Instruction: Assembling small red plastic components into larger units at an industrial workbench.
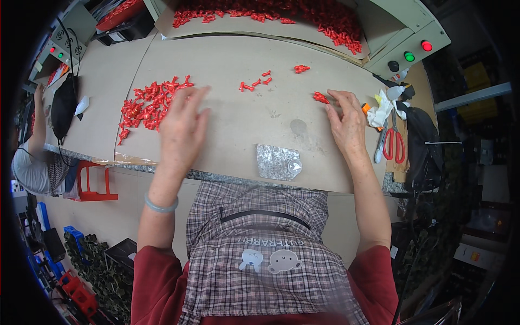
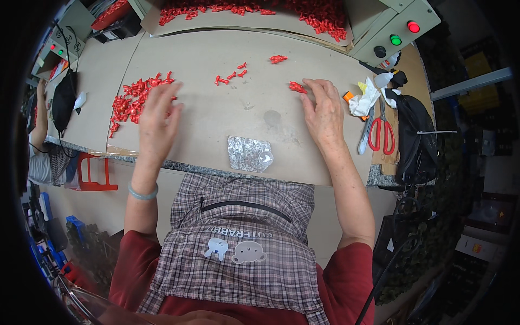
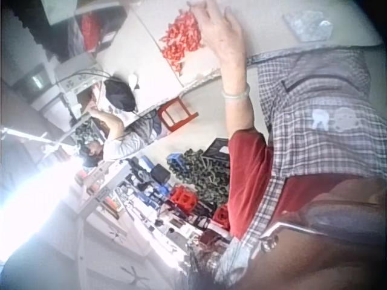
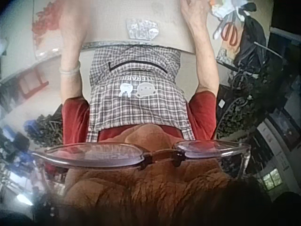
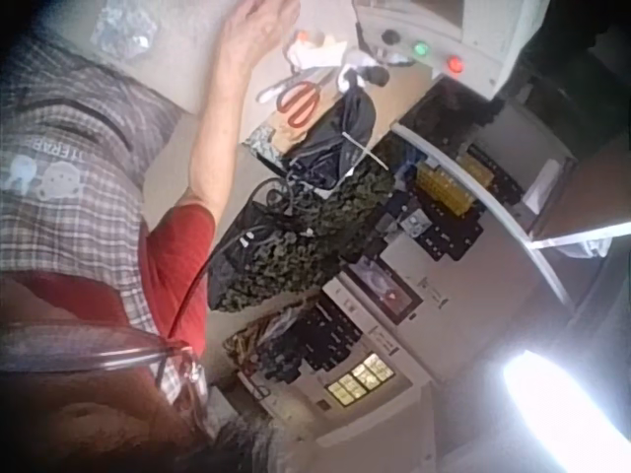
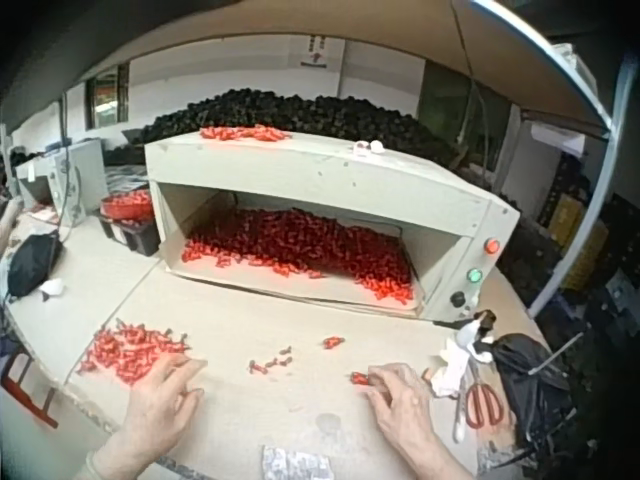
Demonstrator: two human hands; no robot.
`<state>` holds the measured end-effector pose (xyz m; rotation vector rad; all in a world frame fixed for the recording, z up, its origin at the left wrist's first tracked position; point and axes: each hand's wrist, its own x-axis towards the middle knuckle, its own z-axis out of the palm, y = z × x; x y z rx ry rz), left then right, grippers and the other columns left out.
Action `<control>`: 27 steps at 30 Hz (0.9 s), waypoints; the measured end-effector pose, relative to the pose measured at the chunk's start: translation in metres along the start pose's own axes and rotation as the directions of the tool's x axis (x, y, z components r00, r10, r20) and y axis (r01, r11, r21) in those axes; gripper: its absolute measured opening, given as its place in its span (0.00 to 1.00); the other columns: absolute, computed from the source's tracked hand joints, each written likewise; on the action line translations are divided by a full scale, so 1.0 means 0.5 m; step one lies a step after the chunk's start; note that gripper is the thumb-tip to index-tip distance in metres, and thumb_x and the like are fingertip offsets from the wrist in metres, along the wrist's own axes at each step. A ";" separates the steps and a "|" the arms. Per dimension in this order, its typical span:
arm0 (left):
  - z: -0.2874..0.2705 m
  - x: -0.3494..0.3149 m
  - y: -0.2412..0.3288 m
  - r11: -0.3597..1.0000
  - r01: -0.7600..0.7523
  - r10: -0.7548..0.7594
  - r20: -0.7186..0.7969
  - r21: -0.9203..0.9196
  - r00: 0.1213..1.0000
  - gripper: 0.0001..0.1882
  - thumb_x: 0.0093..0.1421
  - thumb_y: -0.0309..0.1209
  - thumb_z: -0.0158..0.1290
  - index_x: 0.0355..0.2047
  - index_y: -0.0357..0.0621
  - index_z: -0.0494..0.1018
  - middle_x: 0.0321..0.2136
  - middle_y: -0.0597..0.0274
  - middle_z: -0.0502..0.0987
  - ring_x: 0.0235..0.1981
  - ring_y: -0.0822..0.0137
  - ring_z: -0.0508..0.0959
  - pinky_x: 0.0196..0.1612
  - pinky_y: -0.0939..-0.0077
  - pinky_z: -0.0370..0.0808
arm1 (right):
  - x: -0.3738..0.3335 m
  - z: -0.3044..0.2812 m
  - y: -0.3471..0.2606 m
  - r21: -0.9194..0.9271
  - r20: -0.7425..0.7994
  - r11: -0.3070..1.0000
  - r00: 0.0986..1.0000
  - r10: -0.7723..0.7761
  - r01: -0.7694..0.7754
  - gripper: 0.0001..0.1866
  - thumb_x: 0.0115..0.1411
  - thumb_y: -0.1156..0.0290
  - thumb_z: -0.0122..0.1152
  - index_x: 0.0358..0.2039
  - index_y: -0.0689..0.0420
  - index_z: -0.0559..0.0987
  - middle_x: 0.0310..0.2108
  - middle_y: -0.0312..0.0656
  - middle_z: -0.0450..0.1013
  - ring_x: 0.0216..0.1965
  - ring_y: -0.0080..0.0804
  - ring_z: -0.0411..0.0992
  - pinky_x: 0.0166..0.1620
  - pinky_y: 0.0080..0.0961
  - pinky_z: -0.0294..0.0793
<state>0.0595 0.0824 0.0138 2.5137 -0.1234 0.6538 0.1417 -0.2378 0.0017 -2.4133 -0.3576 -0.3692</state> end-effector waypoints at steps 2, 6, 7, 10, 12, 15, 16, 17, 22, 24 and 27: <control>0.034 0.001 0.024 0.994 -0.075 0.080 0.069 -0.074 0.994 0.20 0.56 0.18 0.56 0.51 0.42 0.74 0.45 0.53 0.75 0.33 0.60 0.80 0.33 0.70 0.78 | 0.012 0.017 0.003 -0.217 -0.028 0.968 0.991 -0.133 0.123 0.11 0.58 0.77 0.62 0.42 0.60 0.81 0.43 0.44 0.74 0.44 0.39 0.73 0.49 0.34 0.75; 0.068 -0.004 0.077 0.969 -0.137 0.167 0.135 -0.205 0.977 0.19 0.55 0.19 0.57 0.49 0.41 0.75 0.42 0.53 0.75 0.34 0.57 0.80 0.34 0.68 0.78 | 0.030 0.021 0.011 -0.195 0.117 0.966 0.982 -0.148 0.169 0.12 0.57 0.77 0.62 0.43 0.59 0.81 0.42 0.44 0.74 0.47 0.42 0.71 0.51 0.36 0.73; 0.076 0.000 0.085 0.963 -0.147 0.186 0.162 -0.227 0.969 0.19 0.54 0.20 0.58 0.48 0.40 0.75 0.42 0.53 0.76 0.34 0.55 0.80 0.36 0.67 0.78 | 0.034 0.019 0.012 -0.118 0.175 0.960 0.957 -0.232 0.254 0.13 0.56 0.78 0.62 0.43 0.59 0.81 0.42 0.44 0.74 0.47 0.42 0.71 0.51 0.36 0.73; 0.095 0.010 0.097 0.950 -0.167 0.218 0.176 -0.266 0.960 0.19 0.53 0.21 0.58 0.47 0.39 0.75 0.41 0.52 0.76 0.37 0.52 0.79 0.39 0.63 0.78 | 0.031 0.028 -0.002 0.014 0.225 0.928 0.903 -0.366 0.373 0.14 0.56 0.79 0.62 0.44 0.58 0.81 0.43 0.44 0.75 0.46 0.42 0.73 0.49 0.35 0.74; 0.108 0.022 0.094 0.952 -0.125 0.187 0.206 -0.279 0.960 0.18 0.55 0.22 0.57 0.47 0.39 0.75 0.41 0.52 0.76 0.38 0.52 0.79 0.41 0.62 0.78 | 0.041 0.033 -0.015 0.067 0.223 0.908 0.880 -0.418 0.414 0.14 0.57 0.79 0.61 0.45 0.58 0.81 0.43 0.44 0.76 0.45 0.42 0.74 0.48 0.34 0.75; 0.133 0.046 0.090 0.949 -0.126 0.191 0.211 -0.288 0.959 0.17 0.57 0.23 0.57 0.48 0.41 0.75 0.43 0.52 0.75 0.40 0.52 0.79 0.42 0.61 0.78 | 0.080 0.038 -0.006 0.159 0.168 0.950 0.941 -0.295 0.269 0.17 0.57 0.82 0.58 0.47 0.58 0.79 0.45 0.44 0.76 0.42 0.37 0.76 0.43 0.31 0.77; 0.140 0.053 0.093 0.947 -0.135 0.198 0.203 -0.290 0.959 0.17 0.57 0.23 0.57 0.48 0.41 0.75 0.43 0.52 0.75 0.40 0.52 0.79 0.42 0.61 0.78 | 0.109 0.039 0.010 0.152 0.161 0.949 0.941 -0.299 0.275 0.17 0.57 0.82 0.58 0.47 0.58 0.79 0.45 0.44 0.76 0.42 0.37 0.76 0.43 0.31 0.77; 0.148 0.063 0.099 0.944 -0.141 0.213 0.224 -0.298 0.951 0.17 0.57 0.24 0.57 0.49 0.42 0.75 0.43 0.53 0.75 0.40 0.53 0.79 0.43 0.61 0.78 | 0.142 0.037 0.025 0.138 0.096 0.981 0.984 -0.150 0.136 0.17 0.56 0.81 0.58 0.48 0.58 0.79 0.45 0.46 0.75 0.44 0.42 0.75 0.47 0.34 0.75; 0.189 0.100 0.114 0.939 -0.181 0.264 0.278 -0.291 0.924 0.17 0.58 0.27 0.57 0.50 0.46 0.76 0.42 0.55 0.74 0.39 0.55 0.79 0.42 0.61 0.78 | 0.307 0.083 0.112 0.012 -0.201 1.000 0.979 -0.017 0.020 0.18 0.56 0.78 0.60 0.48 0.57 0.78 0.49 0.51 0.72 0.51 0.48 0.70 0.54 0.40 0.70; 0.184 0.101 0.121 0.924 -0.254 0.335 0.284 -0.287 0.898 0.16 0.59 0.29 0.58 0.49 0.48 0.77 0.39 0.56 0.73 0.38 0.57 0.79 0.42 0.62 0.78 | 0.358 0.079 0.109 -0.186 -0.348 0.982 0.933 -0.093 0.029 0.18 0.56 0.77 0.61 0.48 0.57 0.79 0.51 0.52 0.71 0.55 0.50 0.67 0.57 0.43 0.67; 0.203 0.107 0.114 0.907 -0.311 0.388 0.280 -0.283 0.878 0.14 0.58 0.29 0.58 0.46 0.50 0.77 0.38 0.58 0.72 0.36 0.58 0.79 0.39 0.63 0.78 | 0.450 0.093 0.157 -0.301 -0.311 0.953 0.947 -0.078 -0.021 0.23 0.54 0.72 0.66 0.52 0.57 0.76 0.54 0.51 0.69 0.57 0.52 0.65 0.59 0.44 0.67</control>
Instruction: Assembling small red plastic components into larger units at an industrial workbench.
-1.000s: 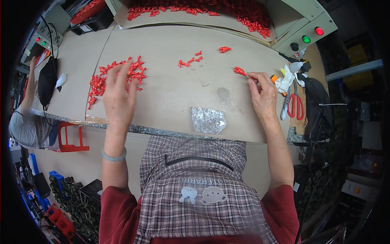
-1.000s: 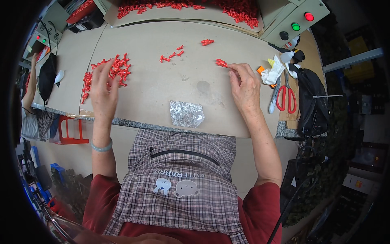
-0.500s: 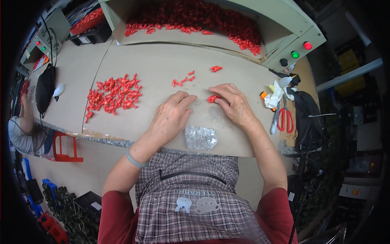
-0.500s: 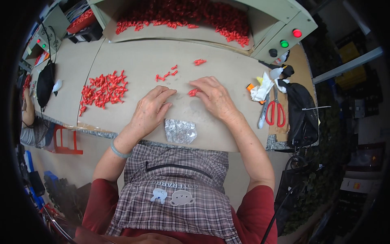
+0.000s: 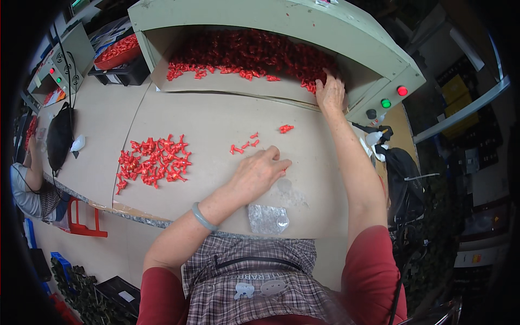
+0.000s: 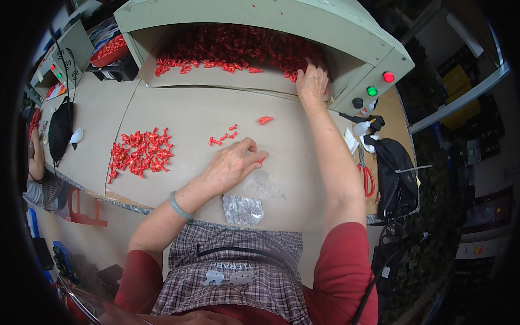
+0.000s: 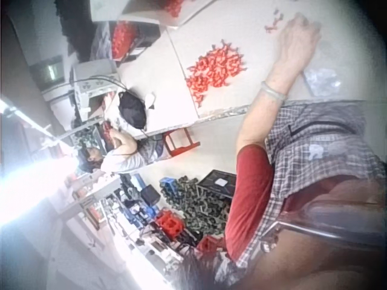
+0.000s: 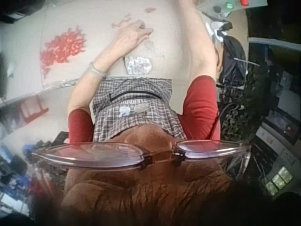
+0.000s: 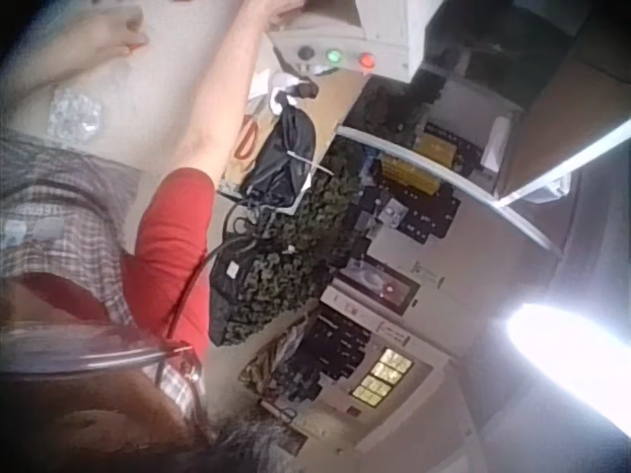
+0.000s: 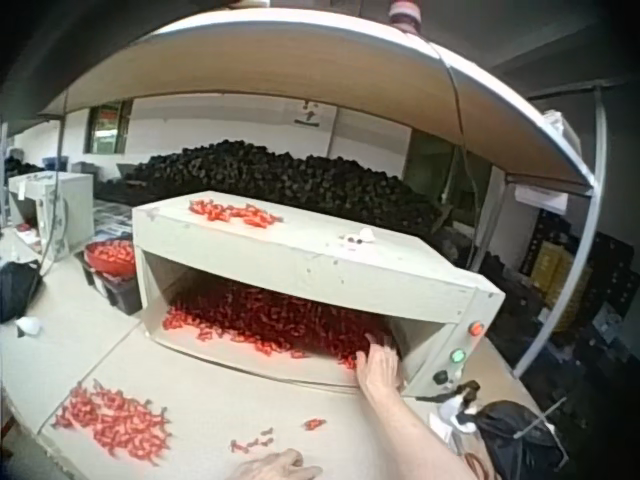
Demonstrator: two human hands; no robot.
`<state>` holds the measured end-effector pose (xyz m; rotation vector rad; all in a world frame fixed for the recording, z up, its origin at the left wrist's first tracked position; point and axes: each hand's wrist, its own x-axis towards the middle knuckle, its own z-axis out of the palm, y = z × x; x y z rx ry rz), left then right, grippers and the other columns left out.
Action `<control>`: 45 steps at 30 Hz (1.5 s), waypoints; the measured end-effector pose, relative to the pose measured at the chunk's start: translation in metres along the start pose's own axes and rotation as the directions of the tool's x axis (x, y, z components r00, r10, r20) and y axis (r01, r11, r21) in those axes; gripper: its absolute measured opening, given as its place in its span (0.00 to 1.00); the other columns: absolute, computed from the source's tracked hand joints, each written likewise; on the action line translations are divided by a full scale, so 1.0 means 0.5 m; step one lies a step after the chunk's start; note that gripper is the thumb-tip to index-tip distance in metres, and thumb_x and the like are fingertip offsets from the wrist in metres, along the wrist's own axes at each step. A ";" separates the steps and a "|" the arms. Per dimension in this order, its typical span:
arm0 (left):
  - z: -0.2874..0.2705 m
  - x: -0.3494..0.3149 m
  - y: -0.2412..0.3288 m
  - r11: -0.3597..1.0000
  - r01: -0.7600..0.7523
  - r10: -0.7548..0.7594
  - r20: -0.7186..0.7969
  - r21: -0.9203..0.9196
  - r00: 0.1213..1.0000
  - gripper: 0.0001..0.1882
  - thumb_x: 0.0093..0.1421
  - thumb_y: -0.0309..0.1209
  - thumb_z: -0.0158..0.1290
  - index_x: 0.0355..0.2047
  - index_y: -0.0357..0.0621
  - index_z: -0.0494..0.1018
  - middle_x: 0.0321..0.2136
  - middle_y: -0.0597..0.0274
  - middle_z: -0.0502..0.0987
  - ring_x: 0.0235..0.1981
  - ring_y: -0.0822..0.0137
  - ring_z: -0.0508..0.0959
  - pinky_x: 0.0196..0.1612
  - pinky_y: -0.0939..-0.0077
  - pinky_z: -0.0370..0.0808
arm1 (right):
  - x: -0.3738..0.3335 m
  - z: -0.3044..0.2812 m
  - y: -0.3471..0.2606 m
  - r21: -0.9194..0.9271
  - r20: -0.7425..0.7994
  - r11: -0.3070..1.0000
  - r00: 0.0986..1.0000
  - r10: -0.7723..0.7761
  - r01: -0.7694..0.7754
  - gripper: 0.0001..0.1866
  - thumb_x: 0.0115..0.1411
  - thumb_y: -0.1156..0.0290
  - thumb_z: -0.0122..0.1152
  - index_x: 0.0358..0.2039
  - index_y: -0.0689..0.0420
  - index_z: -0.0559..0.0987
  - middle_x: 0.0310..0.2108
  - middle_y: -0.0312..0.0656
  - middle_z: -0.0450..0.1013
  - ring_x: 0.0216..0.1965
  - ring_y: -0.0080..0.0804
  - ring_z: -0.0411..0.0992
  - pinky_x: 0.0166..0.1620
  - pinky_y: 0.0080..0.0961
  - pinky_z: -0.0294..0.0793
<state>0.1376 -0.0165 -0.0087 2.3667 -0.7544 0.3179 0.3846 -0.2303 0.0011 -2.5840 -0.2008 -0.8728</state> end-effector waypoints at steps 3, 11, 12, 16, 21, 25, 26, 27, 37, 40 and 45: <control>0.001 0.006 -0.003 0.999 0.041 -0.040 0.031 -0.024 0.999 0.13 0.58 0.29 0.58 0.44 0.48 0.77 0.38 0.59 0.73 0.36 0.58 0.79 0.38 0.63 0.78 | 0.064 0.066 0.077 -0.075 0.045 0.989 0.991 -0.124 0.127 0.30 0.55 0.62 0.67 0.58 0.53 0.72 0.60 0.50 0.65 0.62 0.55 0.61 0.63 0.48 0.63; 0.002 -0.004 -0.011 0.996 0.039 -0.041 -0.024 -0.076 0.999 0.13 0.57 0.27 0.58 0.44 0.44 0.75 0.37 0.60 0.72 0.36 0.59 0.78 0.37 0.64 0.78 | 0.127 0.113 0.097 -0.272 0.318 0.943 0.943 -0.100 0.192 0.31 0.61 0.43 0.55 0.61 0.42 0.70 0.65 0.47 0.58 0.66 0.52 0.55 0.67 0.52 0.53; 0.005 -0.003 -0.011 0.996 0.038 -0.040 -0.025 -0.080 0.999 0.13 0.57 0.27 0.58 0.44 0.44 0.75 0.37 0.60 0.72 0.37 0.59 0.78 0.38 0.65 0.78 | 0.132 0.111 0.100 -0.260 0.304 0.947 0.947 -0.106 0.189 0.29 0.62 0.42 0.54 0.59 0.41 0.72 0.64 0.46 0.60 0.64 0.52 0.56 0.67 0.51 0.53; 0.008 0.003 -0.008 0.995 0.043 -0.046 -0.028 -0.088 0.999 0.13 0.57 0.26 0.57 0.44 0.41 0.75 0.37 0.60 0.72 0.37 0.59 0.77 0.39 0.65 0.77 | 0.148 0.112 0.128 -0.266 0.173 0.913 0.947 -0.272 0.311 0.19 0.63 0.48 0.56 0.48 0.44 0.80 0.55 0.44 0.71 0.59 0.44 0.64 0.62 0.42 0.60; 0.010 0.005 -0.012 0.994 0.037 -0.040 -0.031 -0.102 0.999 0.13 0.57 0.26 0.57 0.43 0.41 0.74 0.36 0.60 0.72 0.37 0.59 0.77 0.39 0.65 0.77 | 0.156 0.109 0.112 -0.380 0.039 0.878 0.954 -0.299 0.291 0.14 0.61 0.55 0.59 0.43 0.46 0.81 0.50 0.43 0.73 0.56 0.43 0.67 0.60 0.41 0.63; 0.004 0.001 -0.012 0.993 0.051 -0.055 -0.035 -0.104 0.998 0.12 0.57 0.26 0.57 0.43 0.41 0.74 0.36 0.60 0.72 0.37 0.59 0.77 0.39 0.65 0.77 | 0.162 0.078 0.026 -0.174 0.071 0.922 0.938 -0.339 0.346 0.15 0.59 0.58 0.60 0.44 0.47 0.80 0.50 0.43 0.74 0.57 0.44 0.66 0.60 0.43 0.64; 0.004 0.000 -0.013 0.993 0.054 -0.058 -0.035 -0.104 0.998 0.12 0.57 0.26 0.57 0.43 0.41 0.74 0.36 0.60 0.72 0.37 0.59 0.77 0.39 0.65 0.77 | 0.161 0.073 0.002 -0.097 0.169 0.906 0.904 -0.392 0.411 0.15 0.58 0.61 0.61 0.45 0.47 0.80 0.51 0.43 0.74 0.58 0.44 0.66 0.61 0.41 0.64; 0.003 -0.002 -0.014 0.993 0.055 -0.059 -0.036 -0.106 0.998 0.12 0.57 0.26 0.57 0.43 0.41 0.74 0.36 0.60 0.71 0.37 0.59 0.77 0.38 0.65 0.77 | 0.158 0.073 -0.018 -0.012 0.259 0.885 0.856 -0.447 0.466 0.16 0.57 0.63 0.62 0.46 0.47 0.79 0.51 0.43 0.73 0.58 0.43 0.66 0.61 0.40 0.64; 0.006 0.001 -0.014 0.991 0.054 -0.057 -0.026 -0.123 0.998 0.10 0.60 0.28 0.55 0.42 0.42 0.74 0.36 0.60 0.71 0.38 0.59 0.77 0.39 0.64 0.77 | 0.170 0.112 -0.019 0.033 0.263 0.910 0.875 -0.406 0.413 0.09 0.60 0.65 0.61 0.39 0.51 0.83 0.39 0.44 0.80 0.46 0.46 0.75 0.54 0.41 0.70; 0.004 0.000 -0.015 0.991 0.061 -0.064 -0.017 -0.123 0.998 0.10 0.60 0.29 0.55 0.42 0.42 0.74 0.36 0.59 0.71 0.38 0.58 0.77 0.39 0.64 0.77 | 0.182 0.120 -0.018 0.149 0.240 0.951 0.924 -0.299 0.269 0.08 0.60 0.65 0.60 0.37 0.52 0.83 0.37 0.46 0.80 0.43 0.47 0.76 0.51 0.40 0.73; 0.007 0.000 -0.015 0.990 0.065 -0.068 -0.016 -0.124 0.998 0.11 0.60 0.29 0.55 0.43 0.42 0.74 0.37 0.59 0.71 0.38 0.58 0.77 0.40 0.64 0.77 | 0.192 0.155 -0.022 0.079 0.197 0.950 0.929 -0.313 0.304 0.09 0.61 0.66 0.60 0.38 0.53 0.83 0.38 0.47 0.79 0.44 0.48 0.76 0.49 0.41 0.74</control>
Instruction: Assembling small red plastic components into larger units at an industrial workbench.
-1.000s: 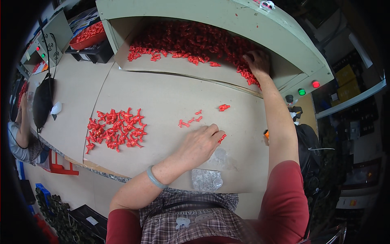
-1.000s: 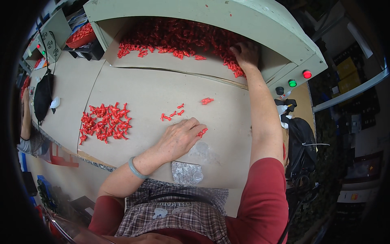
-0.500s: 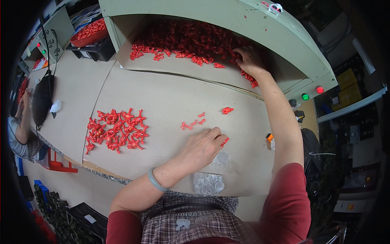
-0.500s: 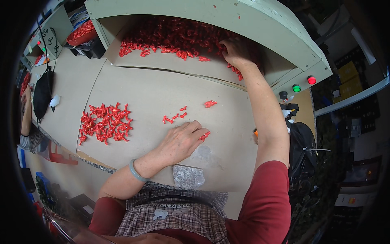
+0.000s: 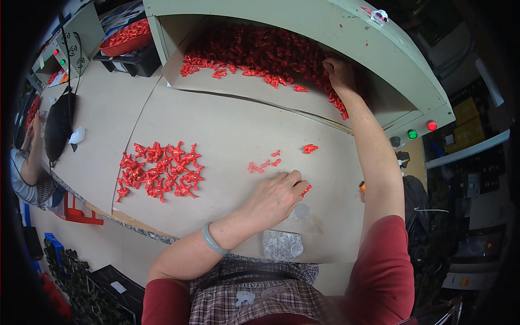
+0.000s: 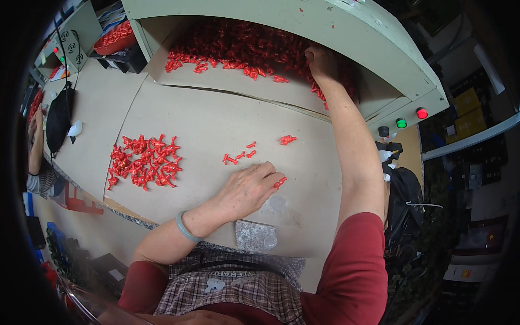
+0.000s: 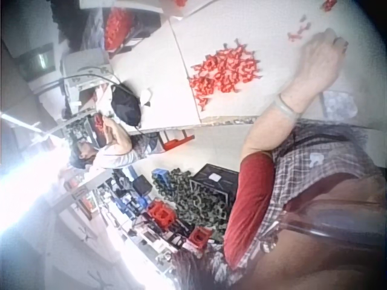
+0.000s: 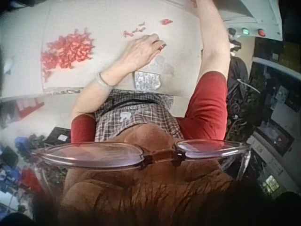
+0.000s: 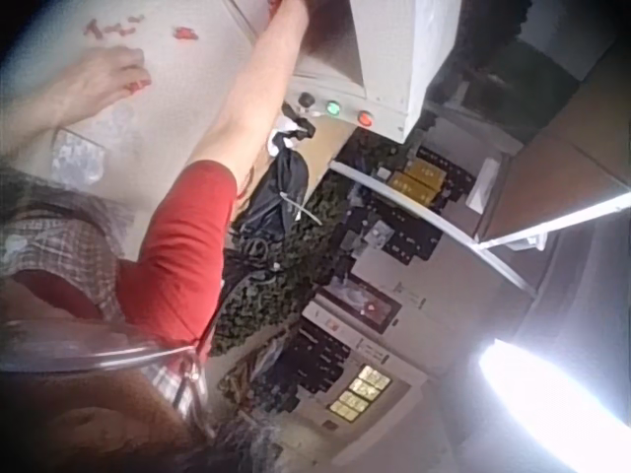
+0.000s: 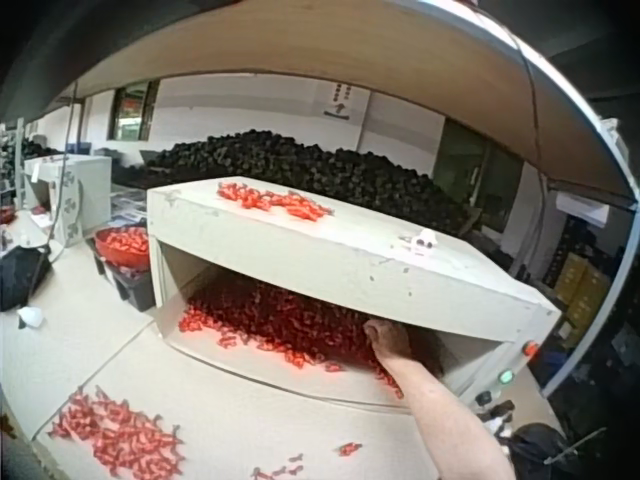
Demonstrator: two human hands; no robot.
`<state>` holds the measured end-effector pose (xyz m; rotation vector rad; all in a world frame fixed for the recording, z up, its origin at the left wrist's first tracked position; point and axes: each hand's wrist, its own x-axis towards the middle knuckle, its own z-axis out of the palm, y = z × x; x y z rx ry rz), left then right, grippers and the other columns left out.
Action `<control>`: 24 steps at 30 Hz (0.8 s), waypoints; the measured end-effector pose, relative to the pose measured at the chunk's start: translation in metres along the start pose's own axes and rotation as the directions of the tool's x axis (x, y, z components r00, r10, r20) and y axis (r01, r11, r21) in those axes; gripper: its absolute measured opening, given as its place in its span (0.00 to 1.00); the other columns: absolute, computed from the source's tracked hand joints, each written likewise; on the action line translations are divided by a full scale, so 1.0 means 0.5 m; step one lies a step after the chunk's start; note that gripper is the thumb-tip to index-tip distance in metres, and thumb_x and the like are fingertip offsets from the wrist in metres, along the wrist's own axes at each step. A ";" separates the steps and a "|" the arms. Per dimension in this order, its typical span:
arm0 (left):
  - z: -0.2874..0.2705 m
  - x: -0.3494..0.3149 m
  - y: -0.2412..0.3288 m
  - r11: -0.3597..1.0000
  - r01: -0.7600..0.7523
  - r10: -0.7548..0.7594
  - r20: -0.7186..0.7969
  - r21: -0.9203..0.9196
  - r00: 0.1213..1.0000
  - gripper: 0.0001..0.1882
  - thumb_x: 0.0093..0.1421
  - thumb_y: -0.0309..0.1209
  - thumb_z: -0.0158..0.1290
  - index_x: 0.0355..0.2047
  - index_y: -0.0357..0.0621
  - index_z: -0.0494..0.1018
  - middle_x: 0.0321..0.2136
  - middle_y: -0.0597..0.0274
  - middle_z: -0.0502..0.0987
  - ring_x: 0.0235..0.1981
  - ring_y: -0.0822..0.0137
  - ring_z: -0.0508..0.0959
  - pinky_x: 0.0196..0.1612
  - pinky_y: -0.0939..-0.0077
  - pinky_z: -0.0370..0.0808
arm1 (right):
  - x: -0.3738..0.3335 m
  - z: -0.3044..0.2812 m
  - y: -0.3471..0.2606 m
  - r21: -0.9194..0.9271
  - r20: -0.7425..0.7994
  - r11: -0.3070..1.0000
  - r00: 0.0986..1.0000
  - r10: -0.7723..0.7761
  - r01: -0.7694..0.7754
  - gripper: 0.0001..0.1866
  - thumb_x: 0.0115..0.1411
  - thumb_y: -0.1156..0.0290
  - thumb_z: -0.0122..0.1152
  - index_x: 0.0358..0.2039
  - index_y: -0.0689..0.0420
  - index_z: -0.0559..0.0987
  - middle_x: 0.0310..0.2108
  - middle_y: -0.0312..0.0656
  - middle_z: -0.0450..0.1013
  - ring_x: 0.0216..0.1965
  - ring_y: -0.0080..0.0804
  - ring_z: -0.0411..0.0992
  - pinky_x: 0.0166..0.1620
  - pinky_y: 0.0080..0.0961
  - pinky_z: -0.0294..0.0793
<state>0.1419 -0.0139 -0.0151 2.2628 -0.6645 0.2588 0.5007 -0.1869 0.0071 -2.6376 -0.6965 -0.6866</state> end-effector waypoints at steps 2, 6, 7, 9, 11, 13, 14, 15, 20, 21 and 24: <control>0.001 0.002 0.000 1.000 -0.001 0.001 0.008 0.001 1.000 0.11 0.60 0.29 0.55 0.43 0.42 0.74 0.37 0.59 0.71 0.38 0.58 0.77 0.40 0.64 0.77 | 0.014 0.011 -0.001 -0.006 -0.014 1.000 1.000 -0.018 0.018 0.09 0.61 0.66 0.60 0.39 0.54 0.83 0.39 0.48 0.79 0.45 0.48 0.76 0.50 0.42 0.74; -0.001 -0.001 -0.002 1.000 -0.002 0.001 0.012 0.002 1.000 0.11 0.60 0.29 0.56 0.43 0.41 0.74 0.37 0.59 0.71 0.38 0.58 0.77 0.40 0.64 0.77 | 0.032 0.040 -0.048 -0.199 0.165 0.980 0.986 0.021 0.013 0.12 0.59 0.67 0.62 0.41 0.58 0.82 0.40 0.53 0.79 0.44 0.50 0.76 0.49 0.41 0.74; 0.000 0.000 -0.001 1.000 -0.004 0.004 0.012 -0.003 1.000 0.11 0.60 0.28 0.56 0.43 0.41 0.74 0.37 0.59 0.71 0.38 0.58 0.77 0.40 0.64 0.77 | 0.034 0.043 -0.051 -0.271 0.253 0.962 0.967 0.037 0.034 0.14 0.59 0.66 0.63 0.43 0.60 0.81 0.40 0.53 0.79 0.45 0.50 0.76 0.49 0.40 0.74; 0.003 0.004 0.002 1.000 -0.010 0.010 0.019 -0.004 1.000 0.11 0.59 0.28 0.56 0.43 0.41 0.74 0.37 0.59 0.71 0.38 0.58 0.77 0.40 0.64 0.77 | 0.037 0.047 -0.055 -0.100 0.264 0.995 0.963 0.050 -0.024 0.14 0.60 0.65 0.62 0.43 0.61 0.81 0.42 0.53 0.78 0.44 0.48 0.77 0.49 0.40 0.75; 0.000 0.001 -0.001 1.000 -0.001 0.001 0.025 0.001 1.000 0.11 0.59 0.28 0.56 0.43 0.41 0.73 0.37 0.59 0.71 0.38 0.58 0.77 0.40 0.64 0.77 | 0.042 0.036 -0.094 0.086 0.282 0.993 0.958 0.051 -0.079 0.15 0.62 0.65 0.61 0.43 0.61 0.80 0.43 0.53 0.77 0.44 0.45 0.78 0.49 0.40 0.76; -0.005 -0.002 -0.004 1.000 -0.002 0.002 0.010 -0.004 1.000 0.12 0.59 0.27 0.56 0.43 0.41 0.73 0.37 0.59 0.70 0.38 0.58 0.77 0.39 0.64 0.77 | 0.057 -0.012 -0.144 0.204 0.588 0.920 0.793 0.159 -0.336 0.15 0.63 0.64 0.60 0.44 0.62 0.80 0.40 0.51 0.78 0.36 0.38 0.80 0.46 0.36 0.78; -0.004 -0.001 -0.003 1.000 -0.005 0.005 0.010 -0.007 1.000 0.12 0.59 0.27 0.56 0.43 0.41 0.73 0.37 0.59 0.70 0.38 0.58 0.77 0.39 0.64 0.77 | 0.055 -0.015 -0.128 0.200 0.588 0.920 0.793 0.162 -0.337 0.15 0.63 0.64 0.60 0.44 0.62 0.80 0.40 0.51 0.78 0.36 0.38 0.80 0.46 0.36 0.78; -0.003 -0.001 -0.002 1.000 -0.015 0.015 0.005 -0.005 1.000 0.12 0.58 0.27 0.56 0.43 0.41 0.73 0.37 0.58 0.70 0.37 0.58 0.77 0.39 0.64 0.77 | 0.052 -0.022 -0.103 0.315 0.510 0.869 0.840 0.184 -0.382 0.15 0.64 0.66 0.59 0.46 0.62 0.79 0.38 0.47 0.78 0.32 0.33 0.79 0.43 0.33 0.78; -0.002 -0.003 -0.003 1.000 -0.017 0.017 -0.004 0.007 1.000 0.13 0.57 0.27 0.56 0.43 0.41 0.73 0.36 0.58 0.70 0.37 0.58 0.77 0.39 0.64 0.77 | 0.010 -0.064 -0.086 -0.101 0.559 0.995 0.827 0.061 -0.005 0.17 0.58 0.70 0.64 0.48 0.54 0.80 0.40 0.46 0.79 0.41 0.37 0.78 0.48 0.32 0.76; -0.004 -0.004 -0.004 1.000 -0.013 0.013 -0.001 0.012 1.000 0.13 0.57 0.26 0.57 0.43 0.41 0.73 0.36 0.59 0.70 0.37 0.58 0.77 0.39 0.64 0.77 | 0.002 -0.066 -0.103 -0.189 0.618 0.981 0.781 0.090 0.037 0.17 0.55 0.71 0.65 0.47 0.51 0.81 0.44 0.46 0.77 0.50 0.43 0.74 0.54 0.34 0.72; 0.001 -0.001 -0.001 1.000 -0.024 0.024 0.008 0.000 1.000 0.13 0.57 0.26 0.57 0.43 0.41 0.73 0.36 0.59 0.70 0.37 0.59 0.77 0.39 0.64 0.77 | -0.030 -0.037 -0.073 -0.304 0.434 0.950 0.898 0.074 0.068 0.12 0.56 0.70 0.64 0.42 0.53 0.82 0.46 0.46 0.76 0.53 0.44 0.72 0.56 0.35 0.71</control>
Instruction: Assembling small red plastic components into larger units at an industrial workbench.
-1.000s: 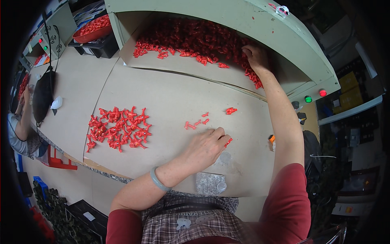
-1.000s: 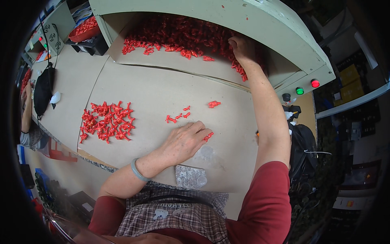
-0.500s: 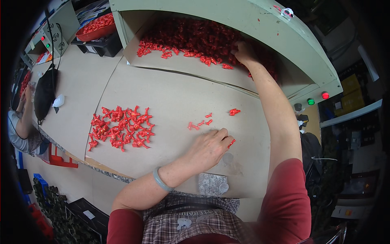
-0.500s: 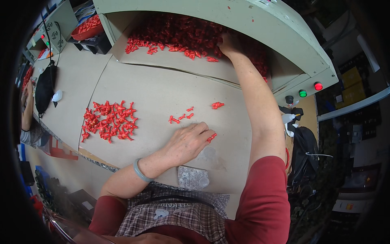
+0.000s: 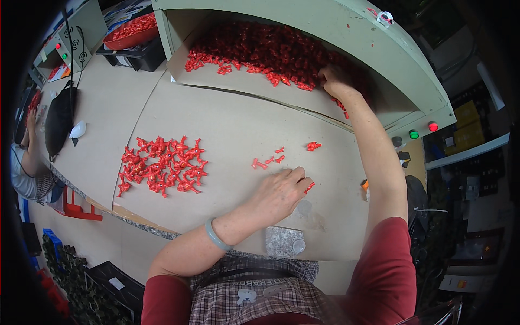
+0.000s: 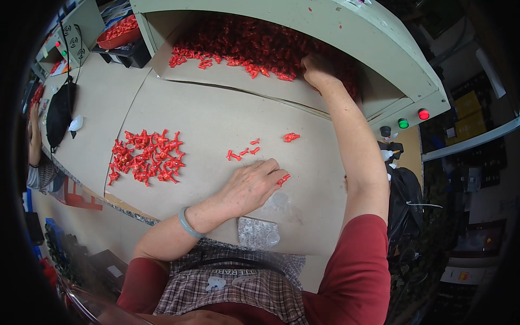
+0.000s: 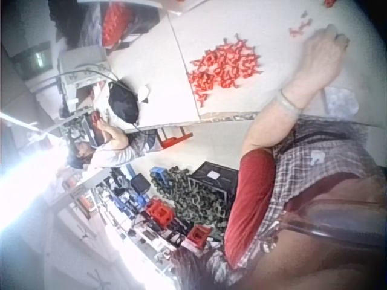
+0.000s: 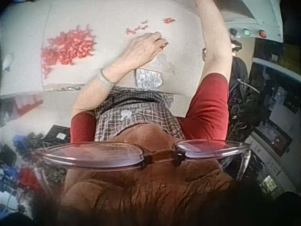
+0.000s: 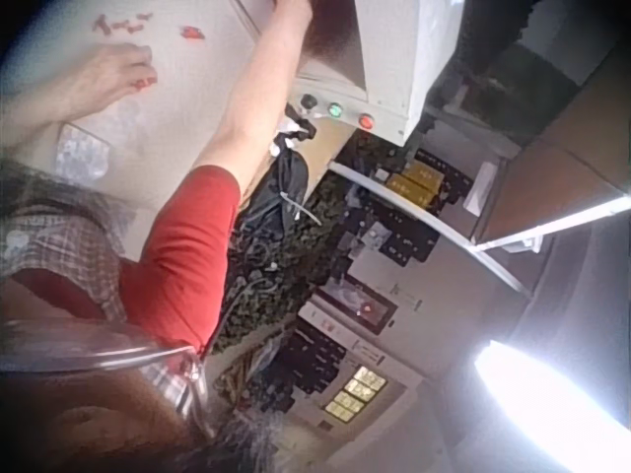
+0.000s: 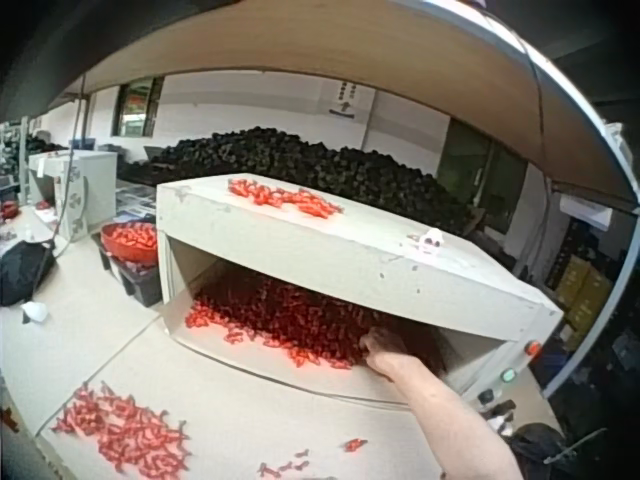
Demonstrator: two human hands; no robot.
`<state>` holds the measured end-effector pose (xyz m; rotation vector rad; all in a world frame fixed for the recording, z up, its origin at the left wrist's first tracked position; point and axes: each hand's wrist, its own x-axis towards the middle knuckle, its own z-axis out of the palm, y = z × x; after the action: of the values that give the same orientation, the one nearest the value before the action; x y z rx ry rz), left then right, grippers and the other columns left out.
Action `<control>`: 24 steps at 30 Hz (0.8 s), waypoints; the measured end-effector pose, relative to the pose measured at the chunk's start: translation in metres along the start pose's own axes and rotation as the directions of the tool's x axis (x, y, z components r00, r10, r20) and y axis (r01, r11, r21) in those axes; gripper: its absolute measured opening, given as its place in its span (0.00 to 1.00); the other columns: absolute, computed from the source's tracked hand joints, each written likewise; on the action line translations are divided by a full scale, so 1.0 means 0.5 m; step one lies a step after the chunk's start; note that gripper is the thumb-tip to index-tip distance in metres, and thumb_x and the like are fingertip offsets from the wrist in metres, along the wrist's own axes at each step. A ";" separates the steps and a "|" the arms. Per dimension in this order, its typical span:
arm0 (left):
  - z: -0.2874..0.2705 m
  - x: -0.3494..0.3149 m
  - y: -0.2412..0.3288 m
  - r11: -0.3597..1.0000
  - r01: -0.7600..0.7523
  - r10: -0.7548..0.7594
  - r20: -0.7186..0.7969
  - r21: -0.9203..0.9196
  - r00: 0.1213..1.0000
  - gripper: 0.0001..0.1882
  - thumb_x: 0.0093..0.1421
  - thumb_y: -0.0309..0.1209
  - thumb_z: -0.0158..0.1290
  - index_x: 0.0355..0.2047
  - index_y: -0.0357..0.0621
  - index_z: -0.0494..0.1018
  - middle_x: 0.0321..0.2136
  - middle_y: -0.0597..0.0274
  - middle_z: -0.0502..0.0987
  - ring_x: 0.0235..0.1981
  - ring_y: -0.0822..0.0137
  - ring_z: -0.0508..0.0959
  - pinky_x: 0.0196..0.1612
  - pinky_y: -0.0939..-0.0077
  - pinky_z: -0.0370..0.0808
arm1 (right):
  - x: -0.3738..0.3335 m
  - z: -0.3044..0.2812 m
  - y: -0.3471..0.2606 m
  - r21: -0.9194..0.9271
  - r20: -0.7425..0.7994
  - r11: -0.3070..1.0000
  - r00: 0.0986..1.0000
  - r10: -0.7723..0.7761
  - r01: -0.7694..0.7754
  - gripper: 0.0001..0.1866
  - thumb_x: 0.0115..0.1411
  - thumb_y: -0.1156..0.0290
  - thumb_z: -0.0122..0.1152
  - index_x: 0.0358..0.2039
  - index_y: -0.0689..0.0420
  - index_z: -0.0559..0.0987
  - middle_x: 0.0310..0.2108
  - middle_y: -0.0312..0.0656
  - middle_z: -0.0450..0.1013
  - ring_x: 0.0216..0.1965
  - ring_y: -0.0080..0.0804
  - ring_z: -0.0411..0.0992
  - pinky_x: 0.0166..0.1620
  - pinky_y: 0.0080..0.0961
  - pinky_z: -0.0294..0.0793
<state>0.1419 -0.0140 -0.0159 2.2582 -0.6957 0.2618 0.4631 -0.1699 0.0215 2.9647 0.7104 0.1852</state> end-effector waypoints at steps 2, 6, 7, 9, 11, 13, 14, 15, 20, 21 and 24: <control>-0.001 -0.001 -0.002 1.000 0.006 -0.006 -0.002 -0.005 1.000 0.13 0.57 0.26 0.57 0.43 0.41 0.73 0.36 0.59 0.70 0.37 0.59 0.77 0.39 0.64 0.77 | 0.003 -0.006 -0.004 0.027 0.051 0.999 0.999 0.017 -0.019 0.10 0.57 0.69 0.64 0.40 0.54 0.82 0.49 0.46 0.74 0.54 0.45 0.70 0.57 0.36 0.70; -0.001 0.000 -0.002 1.000 0.017 -0.018 0.015 0.010 1.000 0.13 0.57 0.27 0.57 0.43 0.40 0.73 0.37 0.59 0.70 0.37 0.58 0.77 0.39 0.64 0.77 | 0.018 -0.007 0.002 0.142 -0.057 0.990 0.998 -0.007 0.015 0.11 0.60 0.69 0.59 0.43 0.53 0.81 0.49 0.46 0.75 0.53 0.45 0.72 0.53 0.40 0.73; -0.001 0.001 -0.002 1.000 0.012 -0.012 0.014 0.014 1.000 0.13 0.57 0.27 0.57 0.43 0.40 0.73 0.37 0.59 0.70 0.37 0.58 0.77 0.39 0.64 0.77 | 0.021 -0.010 0.004 0.240 -0.089 0.971 0.995 0.036 -0.014 0.11 0.60 0.68 0.60 0.43 0.54 0.81 0.48 0.47 0.76 0.52 0.46 0.72 0.53 0.41 0.73; -0.002 0.000 0.000 1.000 0.005 -0.005 0.014 0.001 1.000 0.13 0.57 0.27 0.57 0.43 0.40 0.73 0.37 0.59 0.70 0.37 0.58 0.77 0.39 0.64 0.77 | 0.032 0.010 -0.003 0.259 -0.118 0.965 0.991 0.071 -0.039 0.12 0.60 0.66 0.61 0.43 0.54 0.81 0.47 0.47 0.77 0.52 0.46 0.73 0.53 0.41 0.73; -0.002 -0.001 -0.002 1.000 0.012 -0.012 0.014 -0.005 1.000 0.13 0.57 0.27 0.57 0.43 0.40 0.73 0.37 0.58 0.70 0.38 0.58 0.77 0.39 0.63 0.77 | 0.034 0.020 -0.036 0.278 -0.126 0.958 0.986 0.109 -0.070 0.14 0.62 0.62 0.60 0.45 0.55 0.80 0.48 0.50 0.76 0.52 0.49 0.73 0.54 0.43 0.72; 0.001 0.001 -0.003 1.000 0.010 -0.010 0.007 -0.013 1.000 0.13 0.57 0.27 0.57 0.43 0.40 0.73 0.37 0.58 0.70 0.38 0.58 0.77 0.39 0.63 0.77 | 0.039 0.042 -0.058 0.282 -0.158 0.959 0.984 0.085 -0.038 0.16 0.63 0.60 0.59 0.46 0.56 0.79 0.48 0.51 0.76 0.52 0.51 0.72 0.54 0.43 0.72; 0.001 0.003 -0.001 1.000 0.006 -0.006 0.008 -0.014 1.000 0.13 0.57 0.27 0.57 0.43 0.40 0.73 0.37 0.58 0.70 0.38 0.58 0.77 0.39 0.63 0.77 | 0.039 0.053 -0.060 0.283 -0.190 0.959 0.980 0.064 -0.007 0.17 0.64 0.59 0.57 0.47 0.57 0.78 0.49 0.53 0.75 0.52 0.52 0.72 0.55 0.43 0.72; 0.000 0.005 0.001 1.000 0.000 0.000 0.013 -0.006 1.000 0.13 0.57 0.27 0.57 0.43 0.40 0.73 0.37 0.58 0.70 0.38 0.58 0.77 0.39 0.63 0.77 | 0.042 0.058 -0.056 0.308 -0.174 0.951 0.983 0.061 -0.005 0.25 0.63 0.53 0.58 0.52 0.60 0.76 0.48 0.56 0.75 0.52 0.53 0.72 0.57 0.42 0.71; -0.003 -0.003 -0.003 1.000 0.013 -0.013 0.020 0.013 1.000 0.13 0.57 0.27 0.57 0.43 0.40 0.73 0.37 0.58 0.70 0.37 0.58 0.77 0.39 0.63 0.77 | -0.015 0.029 -0.117 0.429 -0.149 0.903 0.987 0.061 0.009 0.39 0.59 0.45 0.61 0.61 0.60 0.68 0.56 0.58 0.69 0.58 0.51 0.67 0.61 0.42 0.68; -0.002 -0.003 -0.002 1.000 0.006 -0.006 0.014 0.010 1.000 0.13 0.57 0.27 0.57 0.43 0.40 0.73 0.36 0.58 0.70 0.37 0.58 0.77 0.39 0.63 0.77 | -0.022 0.038 -0.114 0.349 -0.245 0.932 0.970 -0.013 0.100 0.43 0.58 0.43 0.62 0.64 0.60 0.65 0.60 0.59 0.65 0.61 0.51 0.64 0.62 0.42 0.67; -0.001 -0.003 0.000 1.000 0.004 -0.004 0.011 0.002 1.000 0.13 0.57 0.27 0.57 0.42 0.39 0.73 0.36 0.58 0.70 0.37 0.58 0.77 0.39 0.63 0.77 | -0.028 0.057 -0.104 0.384 -0.259 0.916 0.966 -0.010 0.112 0.43 0.58 0.43 0.61 0.65 0.58 0.63 0.63 0.57 0.61 0.63 0.53 0.61 0.63 0.44 0.65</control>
<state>0.1408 -0.0130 -0.0158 2.2637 -0.6974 0.2484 0.4316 -0.1316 -0.0141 3.3336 0.9763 0.4753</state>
